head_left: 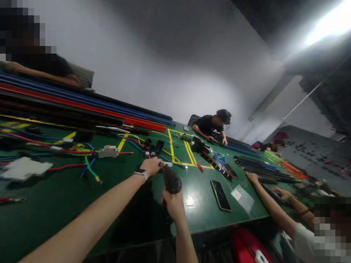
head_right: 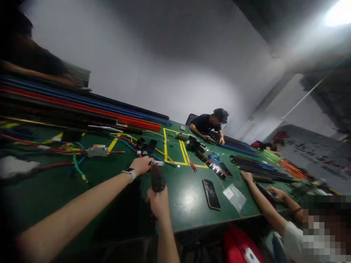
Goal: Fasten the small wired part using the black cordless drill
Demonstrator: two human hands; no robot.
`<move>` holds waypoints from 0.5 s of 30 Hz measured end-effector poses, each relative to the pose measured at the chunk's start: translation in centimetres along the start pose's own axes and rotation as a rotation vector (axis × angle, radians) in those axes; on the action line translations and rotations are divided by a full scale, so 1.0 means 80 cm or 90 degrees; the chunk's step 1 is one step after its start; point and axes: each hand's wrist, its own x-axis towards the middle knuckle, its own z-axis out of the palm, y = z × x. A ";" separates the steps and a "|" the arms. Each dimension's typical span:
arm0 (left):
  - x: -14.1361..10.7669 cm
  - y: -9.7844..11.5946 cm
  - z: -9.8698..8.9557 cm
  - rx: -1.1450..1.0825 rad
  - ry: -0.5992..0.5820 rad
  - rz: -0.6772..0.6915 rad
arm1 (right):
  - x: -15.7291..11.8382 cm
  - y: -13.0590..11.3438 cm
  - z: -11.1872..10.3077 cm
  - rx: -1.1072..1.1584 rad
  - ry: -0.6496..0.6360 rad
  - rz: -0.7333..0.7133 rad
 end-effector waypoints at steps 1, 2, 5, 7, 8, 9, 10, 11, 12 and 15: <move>0.000 0.001 -0.001 -0.003 -0.006 -0.002 | 0.000 0.000 0.000 0.000 -0.005 0.003; 0.000 0.001 -0.002 -0.005 -0.010 -0.003 | 0.000 0.000 0.000 0.000 -0.009 0.006; 0.000 0.002 -0.004 -0.013 -0.016 -0.003 | 0.002 0.003 0.000 0.002 -0.018 0.013; 0.000 0.001 -0.004 -0.018 -0.014 0.001 | 0.003 0.007 0.000 0.005 -0.019 0.014; 0.000 0.001 -0.004 -0.020 -0.013 0.002 | 0.003 0.010 -0.001 0.005 -0.018 0.012; -0.001 0.001 -0.004 -0.022 -0.013 0.002 | 0.004 0.012 -0.001 0.006 -0.019 0.010; -0.001 0.001 -0.004 -0.024 -0.012 0.001 | 0.004 0.014 -0.001 0.006 -0.021 0.009; -0.001 0.001 -0.004 -0.025 -0.012 -0.002 | 0.004 0.015 -0.001 0.006 -0.025 0.011; -0.001 0.002 -0.005 -0.024 -0.012 -0.006 | 0.004 0.016 -0.001 0.006 -0.029 0.015; -0.001 0.004 -0.007 -0.023 -0.016 -0.010 | 0.004 0.016 -0.001 0.000 -0.023 0.026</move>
